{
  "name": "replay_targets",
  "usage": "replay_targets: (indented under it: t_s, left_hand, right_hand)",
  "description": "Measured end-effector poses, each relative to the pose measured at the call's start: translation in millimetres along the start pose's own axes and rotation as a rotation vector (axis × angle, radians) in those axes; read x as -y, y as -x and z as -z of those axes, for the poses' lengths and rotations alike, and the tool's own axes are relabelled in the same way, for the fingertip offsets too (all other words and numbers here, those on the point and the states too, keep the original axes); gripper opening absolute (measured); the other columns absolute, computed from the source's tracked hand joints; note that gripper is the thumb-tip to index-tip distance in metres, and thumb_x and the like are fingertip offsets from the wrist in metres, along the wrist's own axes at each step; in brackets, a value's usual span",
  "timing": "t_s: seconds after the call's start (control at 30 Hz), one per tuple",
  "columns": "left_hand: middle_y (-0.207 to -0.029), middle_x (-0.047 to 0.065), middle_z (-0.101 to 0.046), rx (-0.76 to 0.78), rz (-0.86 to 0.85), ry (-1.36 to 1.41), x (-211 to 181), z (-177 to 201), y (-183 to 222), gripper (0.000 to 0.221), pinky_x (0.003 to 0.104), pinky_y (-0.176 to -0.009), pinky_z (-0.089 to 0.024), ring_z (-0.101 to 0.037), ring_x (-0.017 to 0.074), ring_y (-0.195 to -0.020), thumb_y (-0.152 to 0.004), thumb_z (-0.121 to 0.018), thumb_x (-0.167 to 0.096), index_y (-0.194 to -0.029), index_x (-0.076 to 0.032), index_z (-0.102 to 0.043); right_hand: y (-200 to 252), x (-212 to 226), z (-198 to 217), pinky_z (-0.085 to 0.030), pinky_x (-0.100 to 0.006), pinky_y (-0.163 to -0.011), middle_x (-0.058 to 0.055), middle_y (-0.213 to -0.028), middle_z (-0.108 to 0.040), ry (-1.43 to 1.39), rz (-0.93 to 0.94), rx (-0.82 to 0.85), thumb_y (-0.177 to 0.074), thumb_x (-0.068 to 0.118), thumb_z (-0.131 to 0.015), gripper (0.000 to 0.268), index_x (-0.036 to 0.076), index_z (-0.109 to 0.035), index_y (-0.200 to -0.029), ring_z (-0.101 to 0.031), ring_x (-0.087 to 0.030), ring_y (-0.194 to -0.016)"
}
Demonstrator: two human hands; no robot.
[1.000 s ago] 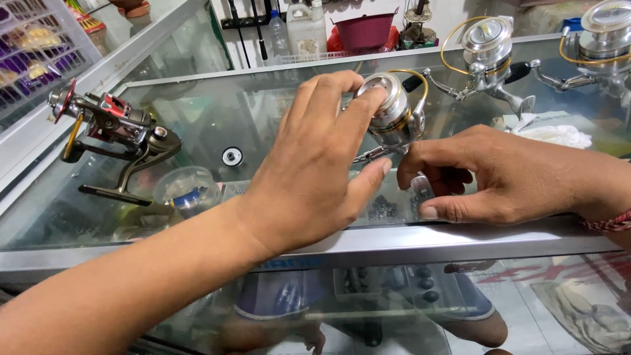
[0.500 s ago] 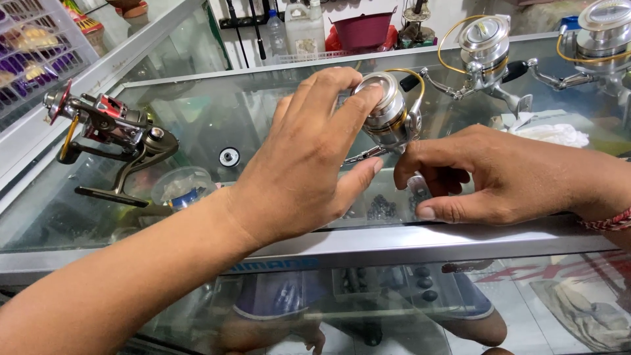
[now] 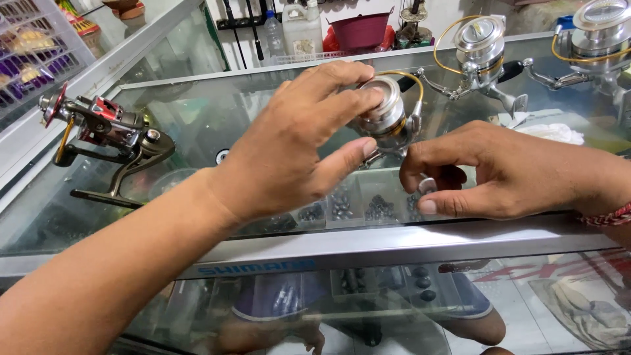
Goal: Disassembling, cleaning, and reassembling various spinning fishing reels on a glass display counter.
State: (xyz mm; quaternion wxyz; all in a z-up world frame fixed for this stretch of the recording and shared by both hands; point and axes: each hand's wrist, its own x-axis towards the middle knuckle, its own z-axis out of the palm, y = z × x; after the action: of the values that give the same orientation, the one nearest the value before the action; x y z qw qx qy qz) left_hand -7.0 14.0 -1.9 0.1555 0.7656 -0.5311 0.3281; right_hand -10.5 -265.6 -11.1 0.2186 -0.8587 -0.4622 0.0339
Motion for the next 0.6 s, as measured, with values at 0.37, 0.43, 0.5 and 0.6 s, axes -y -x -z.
replay_targets:
  t_s: [0.37,0.43,0.5,0.6]
  left_hand:
    - [-0.146,0.024,-0.052,0.038,-0.135,0.181,22.3,8.0,5.2,0.061,0.053,-0.121,-0.048,-0.056,0.0417,-0.14,-0.099,-0.082,-0.018,-0.145,-0.003,-0.043]
    - [-0.153,0.021,-0.048,0.046,-0.098,0.229,26.8,1.8,5.1,0.077,0.052,-0.129,-0.044,-0.053,0.0396,-0.148,-0.1,-0.084,-0.027,-0.153,-0.005,-0.033]
    - [-0.164,0.017,-0.037,0.146,0.074,0.429,29.0,-3.5,4.1,0.095,0.049,-0.131,-0.036,-0.045,0.035,-0.158,-0.095,-0.084,-0.037,-0.159,-0.013,-0.018]
    - [-0.166,0.021,-0.035,0.221,0.162,0.547,28.9,-5.8,-2.0,0.095,0.047,-0.126,-0.036,-0.044,0.0355,-0.153,-0.091,-0.08,-0.045,-0.158,-0.017,-0.018]
  right_hand:
    - [2.7,-1.3,8.8,-0.056,-0.031,-0.061,0.006,-0.077,-0.074,-0.034,-0.048,0.113,-0.09,0.043,-0.071,0.021,0.022,-0.076,-0.092,-0.064,-0.013,-0.063]
    - [3.5,-1.4,10.4,-0.057,-0.031,-0.062,0.006,-0.078,-0.075,-0.024,-0.077,0.128,-0.089,0.05,-0.071,0.027,0.024,-0.077,-0.092,-0.065,-0.013,-0.063]
    - [4.9,-3.1,12.0,-0.055,-0.031,-0.062,0.005,-0.075,-0.075,-0.027,-0.066,0.105,-0.087,0.056,-0.068,0.038,0.022,-0.082,-0.098,-0.065,-0.013,-0.063]
    - [9.1,-11.3,11.0,-0.062,-0.023,-0.056,0.005,-0.078,-0.076,-0.017,0.152,-0.146,-0.091,0.042,-0.061,0.032,0.019,-0.076,-0.107,-0.07,-0.006,-0.063]
